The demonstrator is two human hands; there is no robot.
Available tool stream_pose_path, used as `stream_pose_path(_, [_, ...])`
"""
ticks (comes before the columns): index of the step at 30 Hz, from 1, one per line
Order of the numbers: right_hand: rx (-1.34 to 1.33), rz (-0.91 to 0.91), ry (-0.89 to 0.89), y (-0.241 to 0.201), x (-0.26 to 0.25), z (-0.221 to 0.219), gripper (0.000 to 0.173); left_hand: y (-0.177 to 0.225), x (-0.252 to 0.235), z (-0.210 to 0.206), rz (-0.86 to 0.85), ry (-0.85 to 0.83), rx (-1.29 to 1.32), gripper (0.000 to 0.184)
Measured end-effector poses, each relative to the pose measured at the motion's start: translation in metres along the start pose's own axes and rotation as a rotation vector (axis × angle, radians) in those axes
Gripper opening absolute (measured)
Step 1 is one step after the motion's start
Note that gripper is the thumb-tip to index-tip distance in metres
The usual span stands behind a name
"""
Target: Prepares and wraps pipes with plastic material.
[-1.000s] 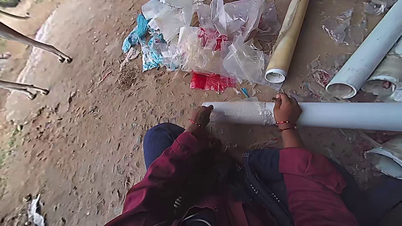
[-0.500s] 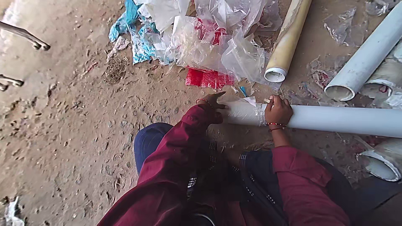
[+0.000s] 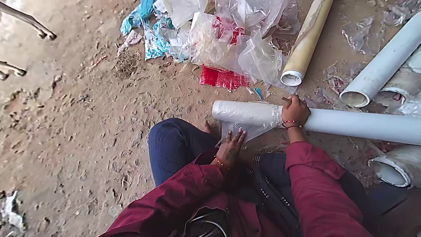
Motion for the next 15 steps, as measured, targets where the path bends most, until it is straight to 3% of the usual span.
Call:
stream_pose_path(3, [0.006,-0.095,-0.114,0.0,-0.012,-0.004,0.031,-0.008,0.023,-0.003,-0.113,0.118,0.022,0.056])
stream_pose_path(5, [0.031,-0.121,-0.152,-0.003,-0.017,-0.004,0.033,-0.005,0.036,0.011,-0.173,0.032,0.029,0.039])
stream_pose_path(7, [0.057,-0.111,-0.146,-0.004,-0.017,-0.003,0.035,-0.001,0.046,0.031,-0.229,-0.071,0.098,0.035])
stream_pose_path(9, [0.063,-0.08,-0.109,-0.004,-0.013,-0.002,0.036,-0.002,0.037,0.059,-0.283,0.114,0.18,0.036])
stream_pose_path(11, [0.042,-0.048,-0.065,-0.003,-0.007,-0.002,0.035,0.001,0.006,0.078,-0.251,0.3,0.176,0.06])
stream_pose_path(13, [0.04,-0.039,-0.043,-0.002,-0.005,-0.002,0.035,0.014,-0.04,0.068,-0.153,0.224,0.065,0.1])
stream_pose_path(15, [0.044,-0.055,-0.048,-0.004,-0.004,0.0,0.034,0.027,-0.076,0.034,-0.05,0.072,-0.033,0.11])
Point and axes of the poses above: each hand's wrist, its own x-axis away from the middle knuckle, its own z-axis out of the back of the hand, y = z × x, the point moved 7 cm from there along -x, towards the middle knuckle, and after that the axes turned 11 degrees about z, right-handed, at the moved point
